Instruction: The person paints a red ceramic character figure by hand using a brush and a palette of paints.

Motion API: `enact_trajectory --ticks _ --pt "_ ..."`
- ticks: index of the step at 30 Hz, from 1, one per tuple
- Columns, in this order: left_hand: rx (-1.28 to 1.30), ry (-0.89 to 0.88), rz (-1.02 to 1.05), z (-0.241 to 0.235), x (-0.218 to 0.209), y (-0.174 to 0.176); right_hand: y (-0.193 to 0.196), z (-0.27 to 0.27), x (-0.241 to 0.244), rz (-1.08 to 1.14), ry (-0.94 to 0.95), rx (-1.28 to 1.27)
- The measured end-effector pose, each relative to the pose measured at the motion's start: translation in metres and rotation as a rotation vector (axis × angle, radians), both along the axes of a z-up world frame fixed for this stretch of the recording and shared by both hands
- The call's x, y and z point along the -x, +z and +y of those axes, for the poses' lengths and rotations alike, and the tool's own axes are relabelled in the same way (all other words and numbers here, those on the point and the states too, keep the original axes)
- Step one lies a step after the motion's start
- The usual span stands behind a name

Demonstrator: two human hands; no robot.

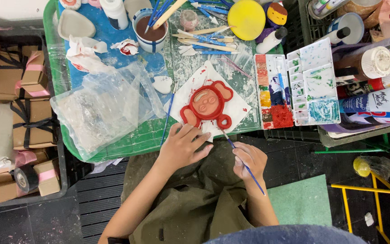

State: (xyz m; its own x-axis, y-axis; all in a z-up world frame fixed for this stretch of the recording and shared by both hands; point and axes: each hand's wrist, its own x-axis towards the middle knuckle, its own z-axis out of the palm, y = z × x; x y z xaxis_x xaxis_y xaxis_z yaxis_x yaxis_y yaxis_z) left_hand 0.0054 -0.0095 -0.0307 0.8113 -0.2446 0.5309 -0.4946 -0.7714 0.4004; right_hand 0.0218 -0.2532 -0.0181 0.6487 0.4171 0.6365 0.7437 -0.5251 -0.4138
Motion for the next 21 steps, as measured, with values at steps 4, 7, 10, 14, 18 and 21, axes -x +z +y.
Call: enact_trajectory --ticks 4,7,10,14,18,21 --pt "-0.001 -0.001 -0.012 0.000 0.000 0.000 0.007 0.002 -0.002 -0.040 0.033 0.074" --pt "-0.004 0.002 -0.001 0.000 -0.001 -0.001 0.012 0.004 -0.006 -0.044 0.059 0.182" --pt "-0.006 0.002 -0.010 0.000 -0.001 -0.001 0.016 0.006 -0.005 -0.026 0.061 0.222" --pt "-0.001 0.001 -0.018 0.000 -0.002 -0.001 0.011 0.003 -0.001 -0.044 0.041 0.192" --pt "-0.002 0.004 -0.020 0.001 -0.002 -0.001 0.004 -0.001 0.000 -0.063 0.037 0.082" --pt "0.000 0.004 -0.018 0.000 -0.002 -0.001 0.005 0.003 -0.003 -0.101 0.057 0.063"
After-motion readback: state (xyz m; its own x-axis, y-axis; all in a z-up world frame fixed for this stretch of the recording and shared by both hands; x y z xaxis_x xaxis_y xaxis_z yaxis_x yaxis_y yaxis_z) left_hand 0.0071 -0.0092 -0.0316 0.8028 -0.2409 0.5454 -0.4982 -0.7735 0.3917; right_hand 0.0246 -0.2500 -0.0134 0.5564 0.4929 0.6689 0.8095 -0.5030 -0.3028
